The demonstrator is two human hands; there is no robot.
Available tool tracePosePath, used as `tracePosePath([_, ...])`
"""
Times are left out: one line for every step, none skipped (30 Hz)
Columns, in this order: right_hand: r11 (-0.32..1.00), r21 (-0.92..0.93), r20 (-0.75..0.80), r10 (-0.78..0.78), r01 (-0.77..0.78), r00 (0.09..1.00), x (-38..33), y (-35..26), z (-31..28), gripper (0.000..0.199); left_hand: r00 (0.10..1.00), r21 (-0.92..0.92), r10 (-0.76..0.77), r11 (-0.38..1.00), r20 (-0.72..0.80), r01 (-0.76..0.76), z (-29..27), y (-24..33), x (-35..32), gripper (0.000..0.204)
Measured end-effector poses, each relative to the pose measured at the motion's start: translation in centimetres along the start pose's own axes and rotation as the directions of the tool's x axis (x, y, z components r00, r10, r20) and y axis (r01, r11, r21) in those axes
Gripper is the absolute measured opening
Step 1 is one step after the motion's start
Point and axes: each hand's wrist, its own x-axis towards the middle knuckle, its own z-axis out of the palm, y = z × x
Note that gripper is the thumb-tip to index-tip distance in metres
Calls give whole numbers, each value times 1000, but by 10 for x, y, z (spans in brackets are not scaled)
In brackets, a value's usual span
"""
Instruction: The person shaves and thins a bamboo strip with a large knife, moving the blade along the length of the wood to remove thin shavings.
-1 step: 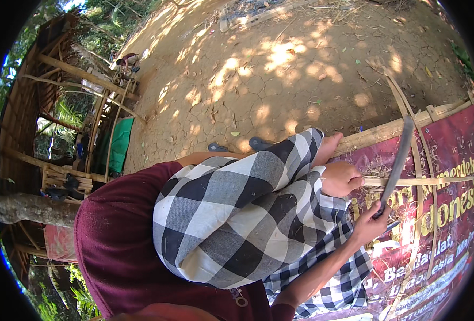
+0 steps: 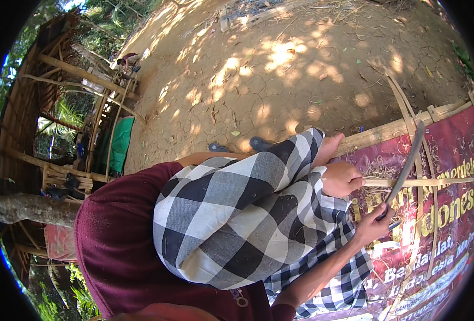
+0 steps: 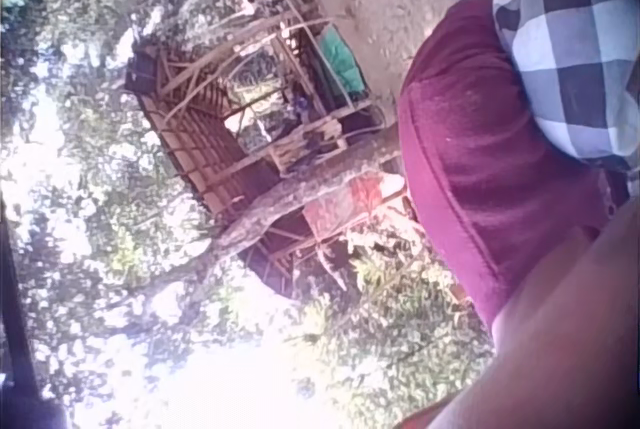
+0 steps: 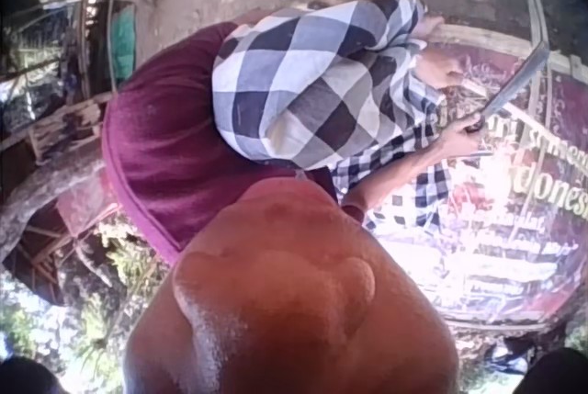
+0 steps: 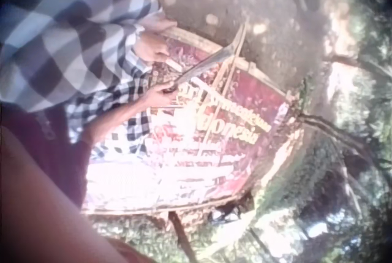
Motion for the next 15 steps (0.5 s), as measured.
tracePosePath([994,76,-11,86,-85,996,1,7,2,44,1000,0,-4,1000,-7,4,-1,-1,-1,29])
tracePosePath([977,143,-33,167,-160,985,5,14,2,46,1000,5,4,1000,4,-4,0,0,3,29])
tracePosePath([965,224,-53,154,-139,987,5,21,3,48,1000,6,10,1000,14,-10,0,2,6,28])
tracePosePath([955,262,-48,153,-136,987,3,26,4,48,1000,8,17,1000,25,-17,1,3,9,28])
tracePosePath([943,303,-33,156,-139,987,1,24,5,47,1000,6,16,1000,25,-16,1,3,9,28])
tracePosePath([928,343,-20,158,-142,987,-1,20,5,47,1000,6,15,1000,25,-15,0,4,9,28])
tracePosePath([934,340,-1,119,-112,993,-4,16,6,49,999,10,15,1000,29,-15,-1,5,10,28])
tracePosePath([963,268,-22,4,2,1000,-6,7,7,50,999,9,14,1000,31,-15,-1,4,9,28])
tracePosePath([974,192,-36,-111,116,993,-8,-2,9,51,999,12,12,1000,33,-12,-2,4,10,28])
tracePosePath([967,114,-41,-226,230,973,-9,-5,10,52,999,14,11,1000,31,-12,-2,3,9,28])
tracePosePath([969,53,86,-247,243,965,-9,-2,7,51,999,16,12,1000,33,-13,-1,3,9,28])
tracePosePath([958,51,105,-285,281,953,-12,-1,9,49,999,17,12,1000,33,-12,0,3,8,28])
tracePosePath([946,50,123,-323,319,938,-16,-2,14,47,999,25,10,1000,38,-11,-1,2,10,27])
tracePosePath([933,50,141,-361,357,922,-17,-7,16,45,999,28,8,1000,42,-9,1,2,9,27])
tracePosePath([934,44,157,-358,355,921,-18,0,20,43,999,30,7,1000,47,-9,3,2,10,27])
